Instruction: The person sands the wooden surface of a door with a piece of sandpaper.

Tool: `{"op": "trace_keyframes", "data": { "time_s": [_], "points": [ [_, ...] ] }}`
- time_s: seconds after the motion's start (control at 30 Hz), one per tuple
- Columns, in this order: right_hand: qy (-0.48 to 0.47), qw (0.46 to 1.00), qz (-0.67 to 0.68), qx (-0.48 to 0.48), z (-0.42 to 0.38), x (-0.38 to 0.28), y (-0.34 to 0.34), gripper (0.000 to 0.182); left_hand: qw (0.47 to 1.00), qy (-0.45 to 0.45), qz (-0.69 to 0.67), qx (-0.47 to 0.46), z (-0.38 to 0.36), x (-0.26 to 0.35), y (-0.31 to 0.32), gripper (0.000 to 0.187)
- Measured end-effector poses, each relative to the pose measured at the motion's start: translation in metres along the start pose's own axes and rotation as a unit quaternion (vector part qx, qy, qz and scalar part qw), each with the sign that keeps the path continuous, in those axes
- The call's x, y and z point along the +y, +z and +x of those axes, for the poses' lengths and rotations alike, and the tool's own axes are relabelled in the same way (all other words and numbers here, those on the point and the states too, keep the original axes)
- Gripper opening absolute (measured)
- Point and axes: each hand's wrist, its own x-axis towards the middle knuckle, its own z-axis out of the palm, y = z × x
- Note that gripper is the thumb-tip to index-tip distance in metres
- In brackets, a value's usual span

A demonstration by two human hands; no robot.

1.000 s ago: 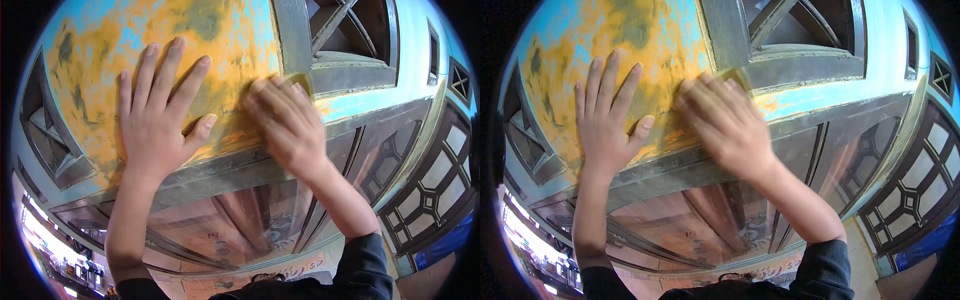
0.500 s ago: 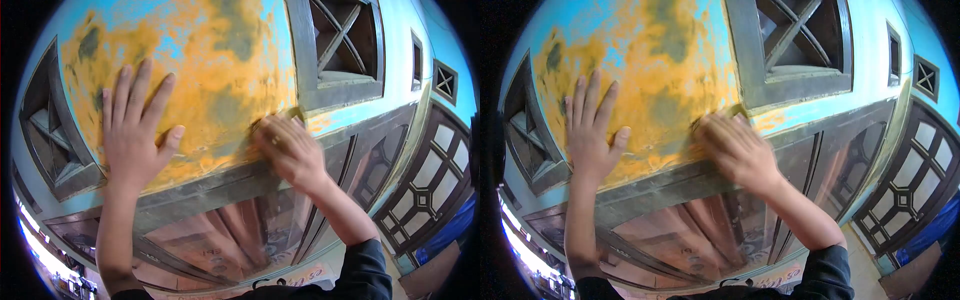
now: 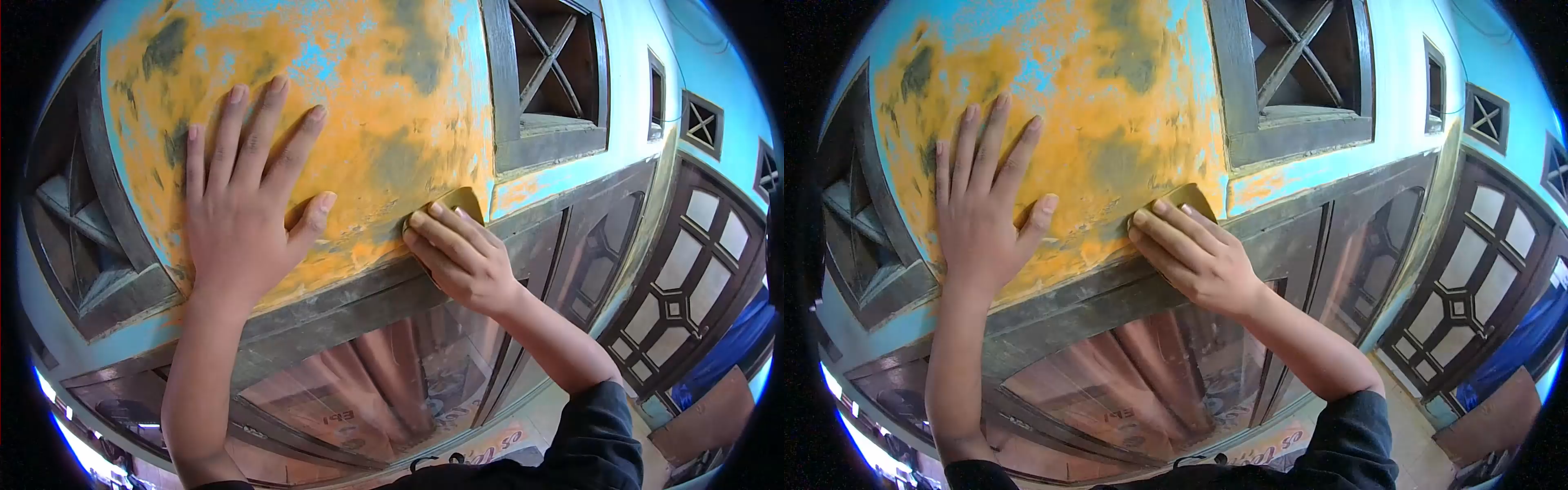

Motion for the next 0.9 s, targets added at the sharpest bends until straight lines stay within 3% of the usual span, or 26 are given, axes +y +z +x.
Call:
{"op": "trace_keyframes", "data": {
  "time_s": [0.1,0.17,0.23,0.3,0.37,0.5,0.57,0.8,0.9],
  "points": [
    [0.073,0.996,-0.007,0.052,0.013,0.029,-0.005,0.050,1.000,0.002,-0.009,0.009,0.000,-0.002,0.001,0.066],
    [0.194,0.978,-0.006,0.072,0.026,0.031,-0.011,0.053,1.000,0.002,-0.019,0.013,-0.002,-0.001,0.001,0.065],
    [0.135,0.989,0.015,0.059,0.020,0.005,0.003,0.056,0.999,0.000,-0.025,0.021,-0.002,-0.002,0.002,0.065],
    [0.006,0.995,0.050,-0.084,0.022,-0.024,-0.006,0.055,0.999,0.001,-0.024,0.028,-0.001,-0.002,0.004,0.064],
    [-0.011,0.994,0.075,-0.075,0.034,-0.015,-0.005,0.055,0.999,0.012,-0.030,0.023,-0.004,-0.006,0.002,0.063],
    [0.104,0.991,-0.062,0.060,0.096,0.036,-0.015,0.053,0.999,0.006,-0.029,0.022,-0.008,-0.024,-0.005,0.062],
    [0.142,0.984,-0.087,0.059,0.120,0.039,-0.024,0.051,0.999,-0.004,-0.020,0.027,-0.011,-0.034,-0.008,0.062],
    [0.088,0.994,0.066,0.017,0.107,-0.025,0.015,0.053,0.999,-0.025,-0.007,0.034,-0.013,-0.032,-0.007,0.062],
    [0.042,0.998,0.005,-0.037,0.100,0.004,0.001,0.057,0.999,-0.025,-0.008,0.037,-0.013,-0.033,-0.007,0.062]
  ]
}}
